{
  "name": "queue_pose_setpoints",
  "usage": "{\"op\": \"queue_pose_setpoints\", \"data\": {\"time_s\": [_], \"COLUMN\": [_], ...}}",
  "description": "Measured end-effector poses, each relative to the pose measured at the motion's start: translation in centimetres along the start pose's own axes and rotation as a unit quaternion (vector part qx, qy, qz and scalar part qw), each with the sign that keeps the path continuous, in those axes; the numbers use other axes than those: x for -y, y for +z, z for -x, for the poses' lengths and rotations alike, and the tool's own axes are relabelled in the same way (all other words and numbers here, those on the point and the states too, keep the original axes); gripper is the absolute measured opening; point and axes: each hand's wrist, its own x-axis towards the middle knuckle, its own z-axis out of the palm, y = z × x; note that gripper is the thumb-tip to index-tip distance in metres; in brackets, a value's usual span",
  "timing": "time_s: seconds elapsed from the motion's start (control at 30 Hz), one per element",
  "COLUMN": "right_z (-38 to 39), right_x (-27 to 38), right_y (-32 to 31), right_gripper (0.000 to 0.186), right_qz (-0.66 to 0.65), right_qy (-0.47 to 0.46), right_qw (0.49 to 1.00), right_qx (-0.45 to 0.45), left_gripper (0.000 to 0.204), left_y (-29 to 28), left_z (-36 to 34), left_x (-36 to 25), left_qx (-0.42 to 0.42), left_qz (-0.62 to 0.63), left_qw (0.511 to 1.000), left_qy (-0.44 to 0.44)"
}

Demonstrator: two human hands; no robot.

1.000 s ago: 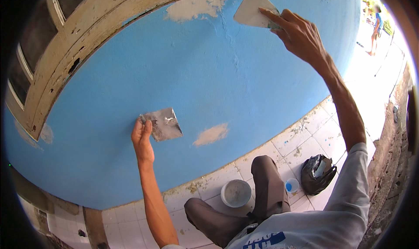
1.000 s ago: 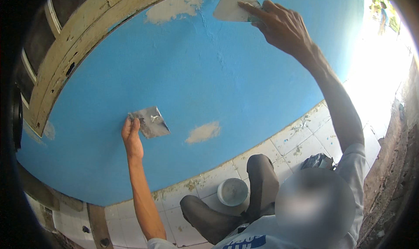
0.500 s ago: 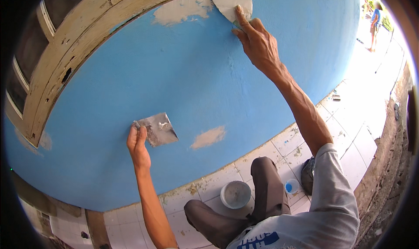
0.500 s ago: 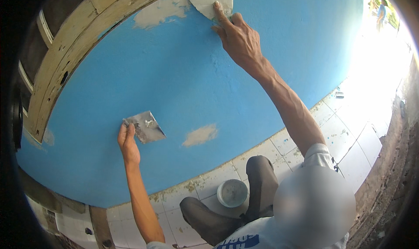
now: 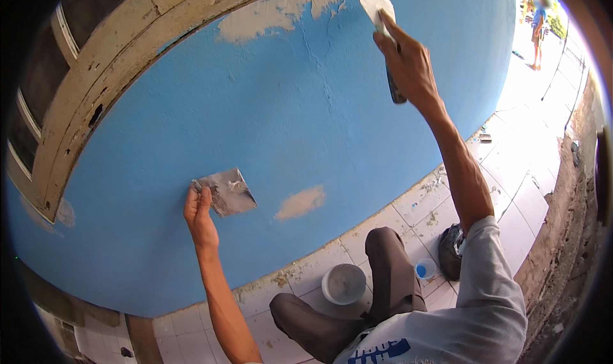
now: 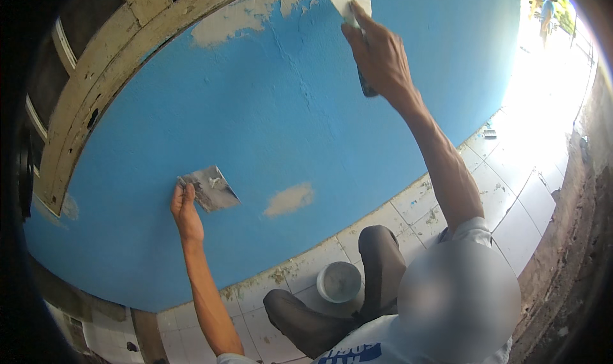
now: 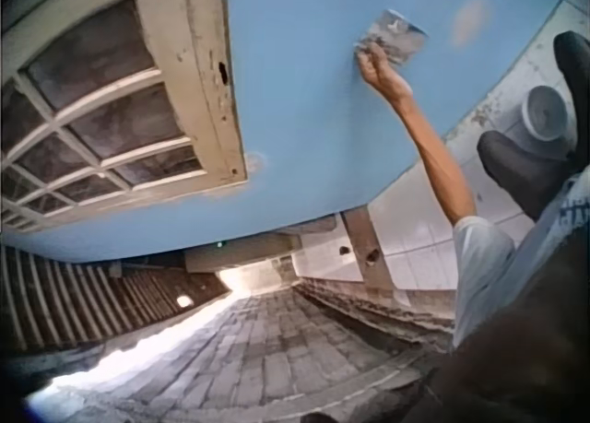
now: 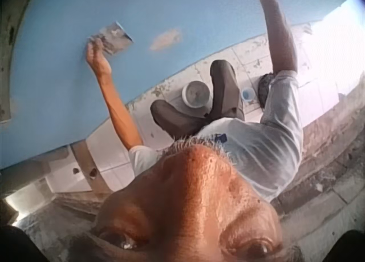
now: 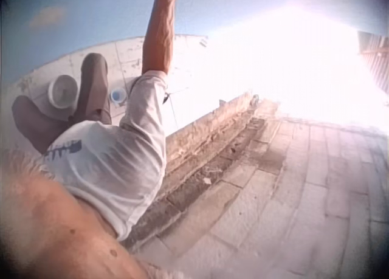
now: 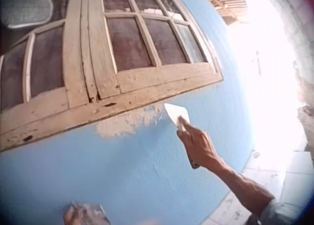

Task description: The person applies white filler to a blue wall using a putty knife and a hawk, smoothing the compound over damaged areas. The person repeatedly scoops filler from the hawk and spreads it on the wall, working around a window frame.

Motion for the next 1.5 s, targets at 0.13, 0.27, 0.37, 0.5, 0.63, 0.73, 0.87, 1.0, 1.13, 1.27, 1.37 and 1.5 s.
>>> {"op": "queue_pose_setpoints", "data": {"time_s": [0.13,0.27,0.37,0.5,0.63,0.73,0.87,1.0,1.13,1.27,1.37,1.5], "right_z": [-2.5,-2.1,0.3,5.8,12.3,16.5,20.0,21.7,23.3,25.1,25.1,23.5], "right_x": [1.0,3.1,3.5,4.1,4.4,4.1,3.7,5.0,4.3,0.8,-1.0,2.8], "right_y": [0.5,1.4,1.7,-1.0,-0.8,1.5,4.8,6.3,7.1,6.8,5.2,0.8], "right_gripper": [0.051,0.045,0.041,0.043,0.048,0.056,0.067,0.069,0.068,0.068,0.039,0.044], "right_qz": [0.037,0.057,0.108,0.060,-0.131,-0.254,-0.276,-0.198,-0.231,-0.104,-0.228,-0.528], "right_qy": [0.038,0.018,0.008,0.027,0.081,0.009,-0.066,-0.112,-0.111,-0.127,0.109,0.326], "right_qw": [0.998,0.998,0.991,0.979,0.933,0.894,0.893,0.917,0.918,0.912,0.888,0.674], "right_qx": [-0.022,-0.001,0.079,0.194,0.325,0.369,0.349,0.326,0.303,0.375,0.384,0.400], "left_gripper": [0.018,0.018,0.020,0.020,0.018,0.019,0.014,0.013,0.013,0.015,0.014,0.014], "left_y": [-0.1,-0.6,0.7,0.5,0.9,2.0,6.3,6.9,6.2,5.6,4.8,3.2], "left_z": [-0.1,-0.1,0.3,0.0,0.5,2.5,4.6,6.1,7.9,8.4,8.1,9.6], "left_x": [0.3,0.4,-0.2,-1.2,-0.4,-0.8,-2.9,-2.0,-1.4,-2.0,-1.9,-1.8], "left_qx": [0.011,0.018,-0.014,-0.026,-0.029,-0.028,-0.074,-0.040,-0.099,-0.121,-0.122,-0.120], "left_qz": [0.002,-0.006,0.000,0.002,0.076,0.092,0.212,0.317,0.286,0.240,0.189,0.048], "left_qw": [1.000,1.000,1.000,0.999,0.996,0.994,0.956,0.940,0.947,0.961,0.974,0.991], "left_qy": [0.009,0.009,-0.014,-0.025,-0.033,-0.057,-0.189,-0.123,-0.108,-0.071,-0.018,0.027]}}
